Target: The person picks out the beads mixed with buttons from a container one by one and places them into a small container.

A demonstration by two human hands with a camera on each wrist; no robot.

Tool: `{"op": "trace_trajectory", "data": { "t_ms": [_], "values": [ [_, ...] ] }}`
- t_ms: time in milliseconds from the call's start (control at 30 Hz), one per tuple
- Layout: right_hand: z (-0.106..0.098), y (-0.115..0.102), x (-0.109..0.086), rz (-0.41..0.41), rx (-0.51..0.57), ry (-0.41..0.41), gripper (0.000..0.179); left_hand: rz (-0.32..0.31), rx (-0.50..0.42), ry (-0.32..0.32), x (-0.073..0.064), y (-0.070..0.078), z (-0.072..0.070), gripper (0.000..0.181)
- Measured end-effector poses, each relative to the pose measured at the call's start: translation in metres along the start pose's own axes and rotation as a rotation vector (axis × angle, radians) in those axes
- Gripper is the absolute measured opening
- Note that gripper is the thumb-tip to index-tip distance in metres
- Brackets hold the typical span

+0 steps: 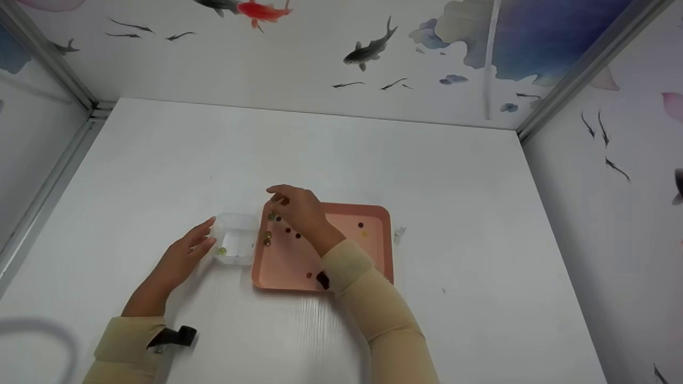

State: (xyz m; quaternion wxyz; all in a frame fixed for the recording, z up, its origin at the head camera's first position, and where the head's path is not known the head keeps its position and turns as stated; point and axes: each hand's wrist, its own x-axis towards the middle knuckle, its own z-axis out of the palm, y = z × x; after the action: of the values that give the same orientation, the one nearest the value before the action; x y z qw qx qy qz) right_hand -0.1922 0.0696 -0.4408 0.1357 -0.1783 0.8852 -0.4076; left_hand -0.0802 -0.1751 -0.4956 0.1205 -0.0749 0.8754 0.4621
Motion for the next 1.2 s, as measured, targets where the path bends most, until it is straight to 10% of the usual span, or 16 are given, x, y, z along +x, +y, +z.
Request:
{"op": "trace_trajectory", "data": {
  "t_ms": [1200],
  "values": [
    [0.024,-0.017,-0.007,-0.090,0.053,-0.059,0.033,0.001,-0.014,0.005,0.001,-0.001,0.000,0.055]
  ]
}}
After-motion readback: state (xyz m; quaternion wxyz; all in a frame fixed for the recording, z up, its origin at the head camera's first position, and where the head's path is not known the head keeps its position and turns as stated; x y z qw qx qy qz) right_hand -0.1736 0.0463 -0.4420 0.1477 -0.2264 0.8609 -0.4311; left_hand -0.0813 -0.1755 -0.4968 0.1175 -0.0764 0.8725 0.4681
